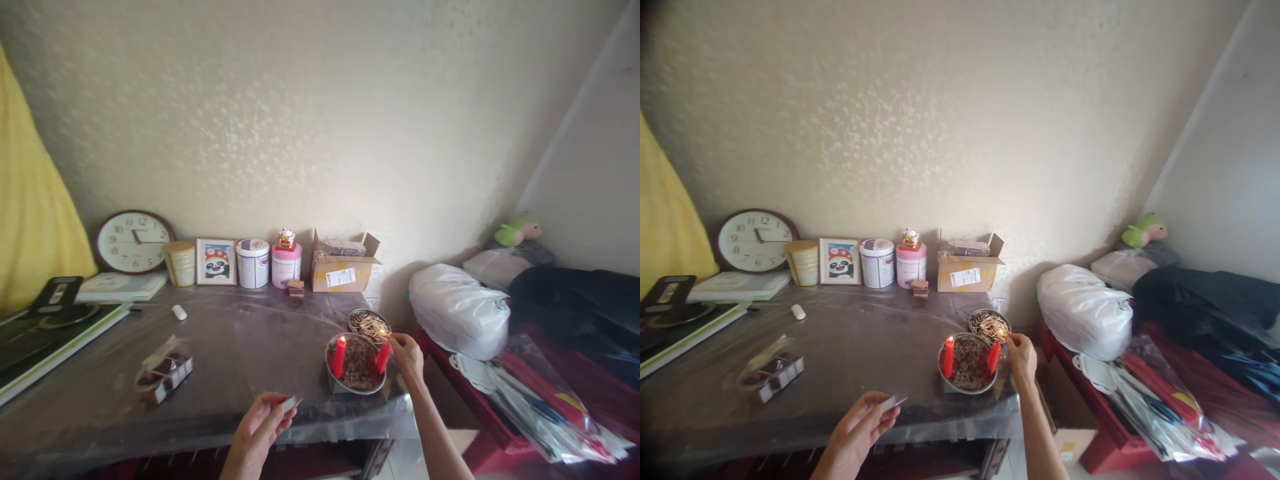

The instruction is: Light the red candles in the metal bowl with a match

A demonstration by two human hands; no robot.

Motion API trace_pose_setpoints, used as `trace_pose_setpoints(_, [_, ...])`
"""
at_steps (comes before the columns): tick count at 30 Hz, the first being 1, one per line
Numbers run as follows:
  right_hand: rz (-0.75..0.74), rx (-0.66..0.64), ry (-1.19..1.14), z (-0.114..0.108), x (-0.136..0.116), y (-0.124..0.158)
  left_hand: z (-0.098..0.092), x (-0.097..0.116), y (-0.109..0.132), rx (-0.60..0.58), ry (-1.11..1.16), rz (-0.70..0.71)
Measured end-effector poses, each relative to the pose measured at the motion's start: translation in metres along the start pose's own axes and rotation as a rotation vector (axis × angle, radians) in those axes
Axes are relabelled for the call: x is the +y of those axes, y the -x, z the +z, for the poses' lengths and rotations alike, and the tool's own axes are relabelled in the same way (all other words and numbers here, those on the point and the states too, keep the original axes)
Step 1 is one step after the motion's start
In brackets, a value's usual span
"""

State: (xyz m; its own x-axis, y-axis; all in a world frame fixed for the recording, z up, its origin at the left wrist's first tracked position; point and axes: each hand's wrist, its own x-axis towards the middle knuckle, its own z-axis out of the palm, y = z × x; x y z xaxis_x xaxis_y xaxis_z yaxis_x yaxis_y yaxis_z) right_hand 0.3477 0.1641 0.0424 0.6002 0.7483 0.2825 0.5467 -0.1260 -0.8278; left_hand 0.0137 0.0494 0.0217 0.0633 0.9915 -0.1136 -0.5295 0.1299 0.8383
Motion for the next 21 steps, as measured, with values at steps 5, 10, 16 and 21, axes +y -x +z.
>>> trace_pose_setpoints(5, [0.002, 0.0, 0.12, 0.012, -0.001, -0.007, -0.004, -0.004, -0.004, -0.03, -0.005, 0.008])
trace_pose_setpoints(10, [-0.018, -0.016, 0.13, 0.021, -0.006, -0.009, -0.013, -0.011, -0.011, -0.025, -0.015, -0.009])
trace_pose_setpoints(16, [-0.039, 0.045, 0.013, 0.01, -0.008, -0.004, -0.02, -0.017, -0.017, -0.015, 0.001, -0.036])
trace_pose_setpoints(21, [-0.093, 0.221, -0.131, -0.045, -0.032, 0.032, -0.022, -0.017, -0.014, -0.042, -0.051, -0.071])
